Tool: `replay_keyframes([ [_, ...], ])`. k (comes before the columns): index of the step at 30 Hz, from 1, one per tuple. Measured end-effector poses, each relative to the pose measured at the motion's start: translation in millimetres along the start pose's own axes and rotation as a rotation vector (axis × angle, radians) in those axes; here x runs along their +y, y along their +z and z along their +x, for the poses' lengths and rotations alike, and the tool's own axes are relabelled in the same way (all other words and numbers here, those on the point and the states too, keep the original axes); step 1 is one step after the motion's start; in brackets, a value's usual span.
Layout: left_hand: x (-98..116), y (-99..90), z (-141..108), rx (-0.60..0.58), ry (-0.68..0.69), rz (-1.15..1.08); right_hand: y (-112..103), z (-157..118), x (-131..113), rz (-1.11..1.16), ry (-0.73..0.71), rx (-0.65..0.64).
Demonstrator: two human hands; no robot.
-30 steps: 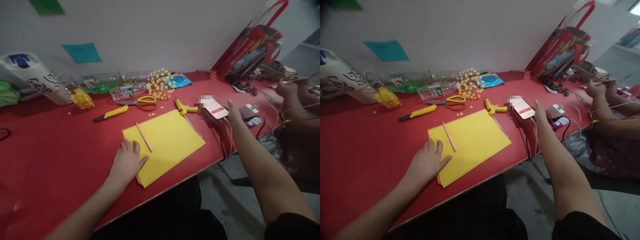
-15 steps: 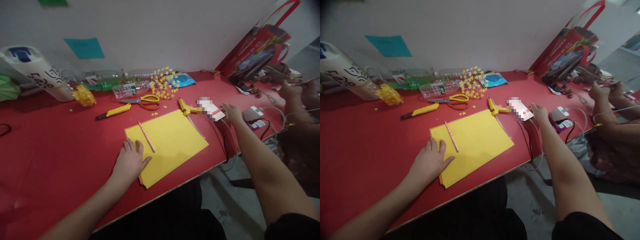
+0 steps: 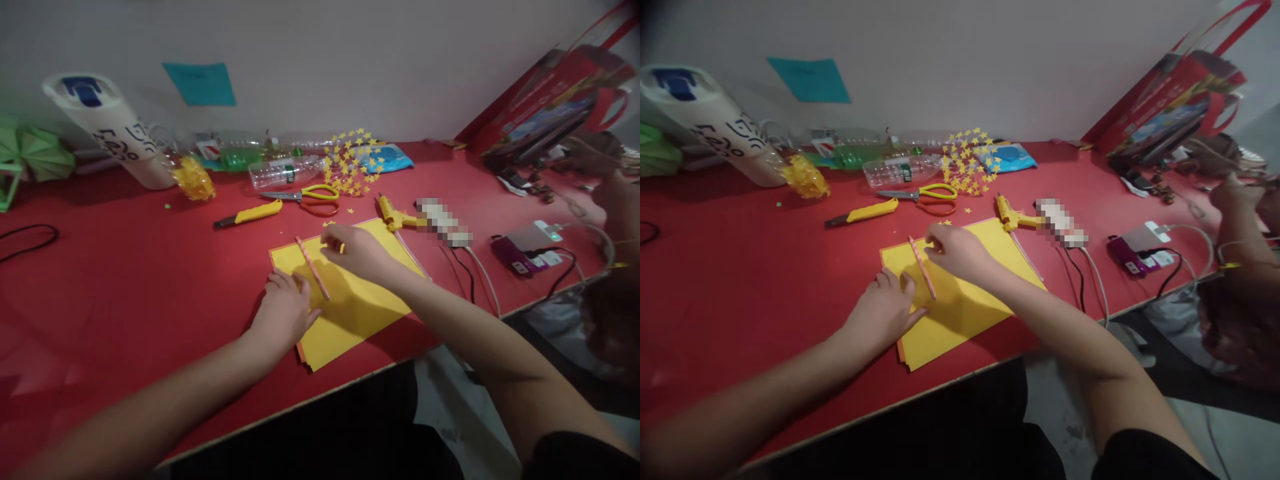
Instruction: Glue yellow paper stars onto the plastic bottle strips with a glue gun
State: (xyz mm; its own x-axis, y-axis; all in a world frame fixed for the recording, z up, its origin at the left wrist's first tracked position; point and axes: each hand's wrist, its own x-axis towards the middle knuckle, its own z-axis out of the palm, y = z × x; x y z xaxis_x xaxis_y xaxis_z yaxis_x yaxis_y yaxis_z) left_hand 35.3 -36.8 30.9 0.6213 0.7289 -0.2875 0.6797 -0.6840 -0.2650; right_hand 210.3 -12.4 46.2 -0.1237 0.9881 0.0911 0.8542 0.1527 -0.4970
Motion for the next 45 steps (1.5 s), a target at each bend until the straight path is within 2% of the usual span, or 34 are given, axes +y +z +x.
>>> replay_keyframes([
  [2, 0, 0.0, 0, -0.011, 0.007, -0.002, 21, 12, -17, -0.147, 0.043, -0.081],
  [5, 0, 2.7, -2, -0.002, 0.014, -0.035, 46, 21, -24, -0.254, 0.078, -0.129],
  [7, 0, 4.5, -2, 0.004, 0.026, -0.072, 58, 21, -19, -0.25, 0.072, -0.12],
  [9, -1, 5.4, -2, 0.005, 0.032, -0.098, 66, 19, -12, -0.195, 0.07, -0.059],
  [12, 0, 5.9, 0, -0.011, 0.03, -0.104, 68, 16, -3, 0.097, 0.085, 0.05],
  [15, 1, 7.4, 0, -0.024, 0.031, -0.112, 63, 18, 3, 0.656, 0.187, 0.081],
  [18, 1, 10.3, 0, -0.015, 0.028, -0.138, 58, 23, 7, 1.167, 0.294, 0.043],
  [21, 1, 13.0, -1, 0.003, 0.017, -0.166, 56, 25, 8, 1.297, 0.285, 0.016],
  [26, -4, 9.3, -3, -0.004, 0.006, -0.178, 54, 17, -1, 1.053, 0.149, 0.024],
  [30, -9, 2.3, -5, -0.023, 0.015, -0.215, 56, 7, -5, 0.623, 0.002, 0.065],
  [33, -10, 1.9, -4, -0.013, 0.022, -0.204, 63, 2, 4, 0.284, -0.167, 0.097],
  [35, -8, 4.2, -4, -0.015, 0.014, -0.181, 66, 3, 14, 0.149, -0.212, 0.109],
  [40, -4, 9.3, -4, 0.012, 0.013, -0.137, 66, 13, 32, -0.01, -0.166, 0.125],
  [45, -3, 6.7, -5, -0.015, 0.028, -0.102, 65, 18, 29, -0.047, -0.192, 0.124],
])
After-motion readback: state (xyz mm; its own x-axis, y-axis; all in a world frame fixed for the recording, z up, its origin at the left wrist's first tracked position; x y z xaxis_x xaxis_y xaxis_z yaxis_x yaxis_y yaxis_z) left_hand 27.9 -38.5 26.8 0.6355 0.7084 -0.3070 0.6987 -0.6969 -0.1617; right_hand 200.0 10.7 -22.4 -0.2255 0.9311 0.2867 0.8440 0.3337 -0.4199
